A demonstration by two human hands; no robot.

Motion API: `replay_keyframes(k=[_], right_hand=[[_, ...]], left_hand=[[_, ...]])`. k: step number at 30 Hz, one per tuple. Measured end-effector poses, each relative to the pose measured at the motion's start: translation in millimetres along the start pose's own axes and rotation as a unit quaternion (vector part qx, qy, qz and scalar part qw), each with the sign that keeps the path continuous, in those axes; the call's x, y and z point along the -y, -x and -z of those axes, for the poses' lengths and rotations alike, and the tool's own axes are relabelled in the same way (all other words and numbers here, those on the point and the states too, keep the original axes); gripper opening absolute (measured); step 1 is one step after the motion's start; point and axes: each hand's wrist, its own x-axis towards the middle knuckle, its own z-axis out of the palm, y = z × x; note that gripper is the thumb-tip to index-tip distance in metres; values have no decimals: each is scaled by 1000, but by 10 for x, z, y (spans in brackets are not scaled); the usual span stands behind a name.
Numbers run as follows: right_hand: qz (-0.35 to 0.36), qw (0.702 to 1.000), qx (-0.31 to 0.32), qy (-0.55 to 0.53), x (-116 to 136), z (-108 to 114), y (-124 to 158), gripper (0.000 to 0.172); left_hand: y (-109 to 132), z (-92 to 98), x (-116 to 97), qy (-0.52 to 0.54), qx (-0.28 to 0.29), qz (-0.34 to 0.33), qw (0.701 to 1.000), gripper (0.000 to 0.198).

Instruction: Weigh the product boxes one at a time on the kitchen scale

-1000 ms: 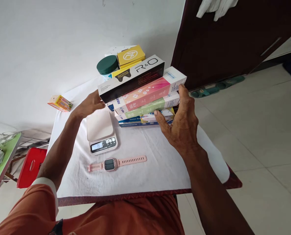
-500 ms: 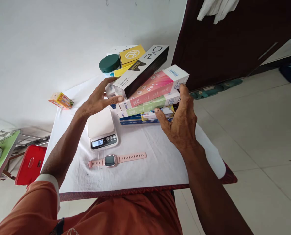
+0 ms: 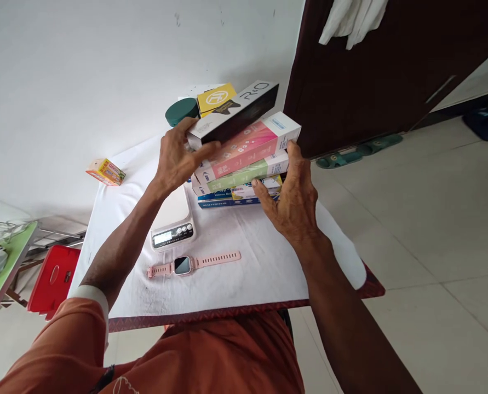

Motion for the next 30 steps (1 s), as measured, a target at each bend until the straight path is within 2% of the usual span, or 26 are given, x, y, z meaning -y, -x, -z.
replay_keyframes(k=[3,7,11,16,19,22,25,30], right_hand=[[-21,1000,3,-20,21,-5,-12,96],[-44,999,14,-28,49,2,-19,96],[-51,998,26,-28,50,2,-20,98],[-36,999,18,-23,-25,-42,1,99],[-20,1000,10,-22,-73,-71,16,99],[-13,1000,7,-19,-94,-83,22,98],[-11,1000,13,-14,-96,-80,21,97],[3,1000,14,8,-103,-67,21,96]], left_hand=[[20,130,-85,27,-41,67,997,48],[221,422,-137,91,-122,96,984,38],[694,800,-48,112,-191,124,967,32],[1444,1128,181,110,-240,196,944,46],[1801,1173,241,115,-236,224,939,48],[2013,1145,232,99,-210,246,941,42],[2091,1092,213,80,-178,260,946,37],[2086,1010,285,47,-133,255,957,48]])
